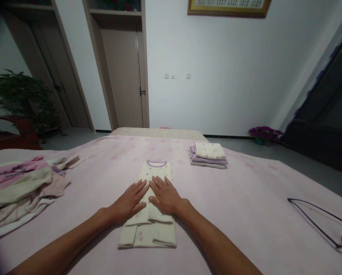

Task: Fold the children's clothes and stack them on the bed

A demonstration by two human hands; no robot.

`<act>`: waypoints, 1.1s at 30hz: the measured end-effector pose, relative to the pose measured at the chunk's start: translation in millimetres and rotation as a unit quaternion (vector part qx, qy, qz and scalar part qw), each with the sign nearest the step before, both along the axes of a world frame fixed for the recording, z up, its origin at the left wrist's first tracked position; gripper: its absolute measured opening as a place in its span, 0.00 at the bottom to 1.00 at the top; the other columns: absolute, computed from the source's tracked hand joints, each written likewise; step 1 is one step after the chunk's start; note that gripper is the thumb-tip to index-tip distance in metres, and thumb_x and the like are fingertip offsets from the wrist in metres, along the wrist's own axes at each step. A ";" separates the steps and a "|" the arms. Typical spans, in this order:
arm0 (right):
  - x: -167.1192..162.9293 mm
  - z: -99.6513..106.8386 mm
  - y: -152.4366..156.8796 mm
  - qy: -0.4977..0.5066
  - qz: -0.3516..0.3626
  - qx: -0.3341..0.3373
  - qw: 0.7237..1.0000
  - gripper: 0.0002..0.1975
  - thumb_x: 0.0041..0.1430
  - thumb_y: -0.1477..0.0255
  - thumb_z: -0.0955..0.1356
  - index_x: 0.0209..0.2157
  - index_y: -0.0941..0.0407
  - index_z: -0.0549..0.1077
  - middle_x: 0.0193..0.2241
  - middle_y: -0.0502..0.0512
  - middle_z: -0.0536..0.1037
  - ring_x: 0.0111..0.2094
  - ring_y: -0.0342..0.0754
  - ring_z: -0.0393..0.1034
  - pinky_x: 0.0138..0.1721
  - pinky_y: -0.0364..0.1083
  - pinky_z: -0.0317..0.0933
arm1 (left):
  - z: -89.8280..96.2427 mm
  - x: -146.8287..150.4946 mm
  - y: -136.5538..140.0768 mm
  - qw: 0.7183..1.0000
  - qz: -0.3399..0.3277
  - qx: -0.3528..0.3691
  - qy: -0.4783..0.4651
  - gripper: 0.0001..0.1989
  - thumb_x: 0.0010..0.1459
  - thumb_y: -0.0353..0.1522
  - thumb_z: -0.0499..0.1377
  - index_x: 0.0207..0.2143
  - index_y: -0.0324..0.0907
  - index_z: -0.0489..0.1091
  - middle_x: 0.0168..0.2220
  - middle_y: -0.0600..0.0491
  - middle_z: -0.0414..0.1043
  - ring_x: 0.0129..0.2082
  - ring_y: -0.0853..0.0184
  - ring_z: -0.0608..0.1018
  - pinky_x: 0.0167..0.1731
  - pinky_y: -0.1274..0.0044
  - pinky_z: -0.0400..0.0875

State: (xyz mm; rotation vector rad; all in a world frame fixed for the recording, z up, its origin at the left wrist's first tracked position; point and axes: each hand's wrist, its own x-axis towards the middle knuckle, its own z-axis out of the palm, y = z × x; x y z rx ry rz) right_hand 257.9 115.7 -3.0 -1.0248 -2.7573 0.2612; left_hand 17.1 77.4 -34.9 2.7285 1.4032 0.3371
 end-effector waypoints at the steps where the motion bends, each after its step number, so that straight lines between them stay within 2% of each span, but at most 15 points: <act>1: 0.6 1.7 -10.3 0.001 0.004 -0.002 1.000 0.33 0.70 0.57 0.59 0.70 0.56 0.51 0.70 0.63 0.46 0.71 0.55 0.38 0.69 0.60 0.32 | 0.5 -1.8 -6.9 1.000 -0.010 0.001 0.000 0.33 0.70 0.46 0.46 0.71 0.43 0.43 0.72 0.41 0.41 0.71 0.53 0.46 0.66 0.56 0.48; 4: 5.4 6.1 -35.0 0.000 0.017 -0.021 1.000 0.33 0.70 0.58 0.59 0.70 0.55 0.50 0.70 0.63 0.46 0.71 0.55 0.39 0.69 0.60 0.32 | 4.8 -7.2 -28.6 0.998 -0.060 0.005 -0.010 0.34 0.70 0.45 0.47 0.72 0.48 0.38 0.72 0.45 0.38 0.72 0.54 0.43 0.67 0.56 0.47; 7: 12.2 7.7 -52.3 0.012 0.034 -0.045 0.998 0.32 0.70 0.58 0.59 0.70 0.54 0.50 0.70 0.63 0.47 0.71 0.56 0.40 0.69 0.61 0.33 | 12.2 -13.3 -48.2 0.994 -0.105 -0.004 -0.029 0.36 0.69 0.46 0.50 0.72 0.51 0.38 0.72 0.46 0.38 0.71 0.52 0.44 0.67 0.55 0.48; 10: 21.9 7.6 -60.6 0.060 0.071 -0.071 0.993 0.28 0.70 0.58 0.60 0.68 0.50 0.57 0.69 0.59 0.55 0.70 0.54 0.46 0.69 0.61 0.37 | 20.5 -23.1 -56.9 0.988 -0.130 -0.040 -0.073 0.30 0.69 0.44 0.51 0.70 0.54 0.48 0.71 0.49 0.49 0.70 0.55 0.53 0.66 0.56 0.52; 12: 31.1 8.7 -59.5 0.127 0.072 -0.064 0.987 0.23 0.71 0.60 0.59 0.63 0.48 0.65 0.64 0.57 0.66 0.66 0.51 0.56 0.67 0.58 0.46 | 25.2 -32.1 -55.2 0.982 -0.125 -0.055 -0.133 0.23 0.71 0.40 0.49 0.66 0.53 0.59 0.66 0.48 0.60 0.66 0.59 0.63 0.64 0.61 0.60; 14: 41.9 11.8 -54.3 0.176 0.042 -0.028 0.983 0.18 0.71 0.63 0.60 0.56 0.49 0.74 0.55 0.57 0.76 0.59 0.52 0.67 0.62 0.56 0.56 | 28.9 -41.4 -49.8 0.977 -0.111 -0.036 -0.180 0.18 0.71 0.37 0.49 0.59 0.49 0.69 0.60 0.46 0.69 0.60 0.62 0.72 0.59 0.67 0.68; 16: 52.5 16.3 -48.1 0.166 0.014 0.015 0.986 0.13 0.68 0.66 0.63 0.46 0.51 0.79 0.46 0.57 0.81 0.50 0.53 0.73 0.54 0.55 0.62 | 31.6 -48.5 -44.0 0.978 -0.102 0.003 -0.184 0.15 0.69 0.36 0.52 0.53 0.47 0.74 0.55 0.45 0.73 0.54 0.63 0.77 0.52 0.70 0.74; 19: 63.1 21.7 -42.7 0.103 0.015 0.033 0.994 0.13 0.65 0.73 0.64 0.37 0.51 0.81 0.40 0.56 0.82 0.41 0.51 0.74 0.45 0.51 0.65 | 35.0 -51.6 -39.4 0.983 -0.112 0.042 -0.139 0.13 0.69 0.33 0.52 0.48 0.47 0.76 0.51 0.47 0.76 0.47 0.64 0.80 0.46 0.73 0.76; 21: 65.8 23.2 -42.0 0.082 0.029 0.026 0.996 0.15 0.63 0.77 0.63 0.39 0.51 0.80 0.41 0.55 0.81 0.41 0.50 0.74 0.43 0.48 0.65 | 37.1 -49.6 -39.2 0.985 -0.123 0.050 -0.107 0.13 0.70 0.32 0.51 0.48 0.48 0.76 0.51 0.48 0.77 0.46 0.65 0.80 0.45 0.74 0.76; 24: 67.2 24.7 -42.0 0.072 0.047 0.008 0.996 0.19 0.61 0.80 0.61 0.43 0.49 0.80 0.46 0.53 0.81 0.45 0.49 0.74 0.46 0.47 0.64 | 38.6 -46.3 -39.9 0.988 -0.128 0.049 -0.076 0.13 0.70 0.32 0.51 0.48 0.49 0.75 0.50 0.50 0.78 0.45 0.65 0.81 0.45 0.73 0.76; 30: 73.2 32.0 -42.8 0.099 0.036 -0.040 0.994 0.18 0.59 0.77 0.64 0.47 0.48 0.79 0.49 0.52 0.79 0.50 0.49 0.73 0.51 0.49 0.65 | 31.9 -50.8 -35.8 0.982 -0.131 0.023 -0.136 0.12 0.68 0.33 0.54 0.48 0.47 0.76 0.49 0.48 0.78 0.46 0.66 0.81 0.46 0.75 0.76; 33: 72.9 27.7 -43.7 0.113 0.042 -0.018 0.993 0.16 0.61 0.75 0.65 0.47 0.49 0.78 0.49 0.53 0.80 0.49 0.50 0.73 0.51 0.50 0.65 | 29.0 -50.9 -36.1 0.982 -0.132 0.036 -0.128 0.11 0.67 0.32 0.55 0.48 0.47 0.75 0.49 0.49 0.78 0.46 0.65 0.81 0.46 0.74 0.76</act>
